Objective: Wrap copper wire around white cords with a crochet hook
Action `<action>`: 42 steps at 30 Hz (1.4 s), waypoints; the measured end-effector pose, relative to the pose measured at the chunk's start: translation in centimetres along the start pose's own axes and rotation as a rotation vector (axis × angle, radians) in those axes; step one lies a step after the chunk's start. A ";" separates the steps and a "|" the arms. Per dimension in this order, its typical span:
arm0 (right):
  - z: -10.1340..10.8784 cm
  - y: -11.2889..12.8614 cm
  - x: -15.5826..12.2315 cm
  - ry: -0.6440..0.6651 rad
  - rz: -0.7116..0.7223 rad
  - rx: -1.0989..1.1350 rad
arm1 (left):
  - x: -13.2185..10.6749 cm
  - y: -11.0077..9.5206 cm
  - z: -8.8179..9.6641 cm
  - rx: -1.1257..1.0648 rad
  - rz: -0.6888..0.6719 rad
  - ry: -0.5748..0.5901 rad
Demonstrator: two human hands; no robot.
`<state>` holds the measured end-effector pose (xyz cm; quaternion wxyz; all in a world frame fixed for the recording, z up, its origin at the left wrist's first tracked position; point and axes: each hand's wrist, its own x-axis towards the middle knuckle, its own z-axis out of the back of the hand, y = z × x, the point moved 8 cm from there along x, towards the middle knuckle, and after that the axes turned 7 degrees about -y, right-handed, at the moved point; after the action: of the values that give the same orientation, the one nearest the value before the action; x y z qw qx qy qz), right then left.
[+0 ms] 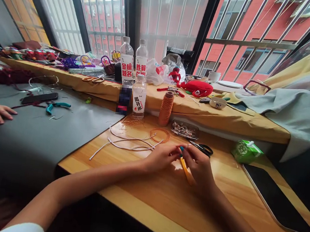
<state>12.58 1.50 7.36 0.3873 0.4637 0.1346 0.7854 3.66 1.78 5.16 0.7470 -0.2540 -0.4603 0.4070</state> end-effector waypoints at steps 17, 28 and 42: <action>-0.4 -2.5 -0.1 -0.113 -0.309 0.556 | 0.8 -1.2 4.3 -0.163 -0.093 -0.311; -5.2 -2.0 -1.9 0.251 -0.490 0.793 | -0.1 -3.3 3.1 0.020 -0.362 -0.214; -3.0 -2.9 -1.0 0.001 -0.728 1.075 | 0.8 1.6 -0.5 -0.577 0.334 0.170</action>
<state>11.73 3.12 3.49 0.3425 0.5171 0.6579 0.4271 3.68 3.37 4.10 0.6032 -0.5596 -0.4446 0.3541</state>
